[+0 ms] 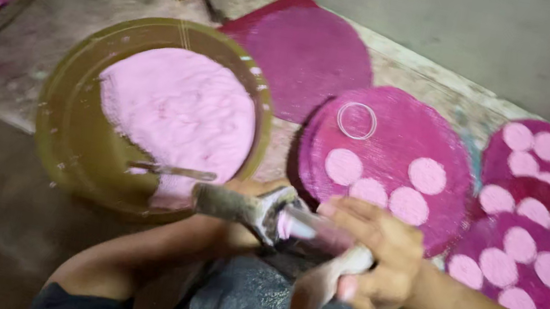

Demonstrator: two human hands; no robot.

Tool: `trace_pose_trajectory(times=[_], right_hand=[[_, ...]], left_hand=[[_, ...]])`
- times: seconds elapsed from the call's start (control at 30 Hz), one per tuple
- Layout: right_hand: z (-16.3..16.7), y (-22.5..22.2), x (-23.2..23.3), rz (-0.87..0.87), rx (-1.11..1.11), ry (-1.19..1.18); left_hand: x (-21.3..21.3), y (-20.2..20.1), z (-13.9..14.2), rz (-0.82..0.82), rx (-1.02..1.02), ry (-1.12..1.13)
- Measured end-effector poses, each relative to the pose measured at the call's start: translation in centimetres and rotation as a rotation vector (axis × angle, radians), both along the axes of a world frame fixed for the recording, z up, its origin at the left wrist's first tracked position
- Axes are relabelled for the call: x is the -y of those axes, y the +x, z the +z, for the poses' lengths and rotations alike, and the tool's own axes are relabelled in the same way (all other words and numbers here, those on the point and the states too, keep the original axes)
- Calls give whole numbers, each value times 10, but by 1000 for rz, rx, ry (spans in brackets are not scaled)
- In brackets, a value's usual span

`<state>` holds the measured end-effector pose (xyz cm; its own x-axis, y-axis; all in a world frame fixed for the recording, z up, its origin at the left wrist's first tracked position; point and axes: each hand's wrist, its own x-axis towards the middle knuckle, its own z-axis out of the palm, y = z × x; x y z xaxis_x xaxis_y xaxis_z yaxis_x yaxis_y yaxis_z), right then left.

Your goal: The person uses a handheld wooden plunger mold to press pink paste into round discs, ejecting each disc onto pink mats on the workbench. They refill the mold from a large basin of paste, trim excess with their fingers, and use a small ring cutter to shape discs on the mats.

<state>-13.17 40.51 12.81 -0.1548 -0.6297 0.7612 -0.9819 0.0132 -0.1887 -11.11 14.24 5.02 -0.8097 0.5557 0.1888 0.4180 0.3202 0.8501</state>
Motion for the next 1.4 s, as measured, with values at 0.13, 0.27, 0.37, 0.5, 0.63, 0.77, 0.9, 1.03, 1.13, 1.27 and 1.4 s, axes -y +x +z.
trace_pose_trajectory(times=[0.13,0.27,0.37,0.5,0.63,0.77,0.9,1.03,1.13,1.27,1.4], right_hand=[[-17,16,-28,-59,83,-6],[-29,17,-58,-146,337,-5],[-32,23,-105,-96,723,-93],[-60,6,-168,158,1738,158],[-110,29,-191,-88,1766,-108],[-134,45,-207,-258,1662,-335],[-136,49,-216,-335,1654,-423],[-141,44,-213,-329,1625,-501],[-147,37,-209,-310,1644,-520],[-150,30,-201,-359,1734,-537],[-145,27,-191,-299,1662,-557]], left_hand=[[-56,1,3,-128,-269,214],[-94,-24,-7,-179,-66,127],[-106,-54,-14,-235,200,19],[-137,-89,-23,-223,328,-27],[-155,-161,-47,-234,365,304],[-161,-215,-106,643,170,120],[-154,-228,-158,512,987,684],[-176,-202,-181,637,1030,1037],[-190,-152,-181,644,411,801],[-170,-117,-156,760,-122,42],[-160,-110,-132,506,-326,-285]])
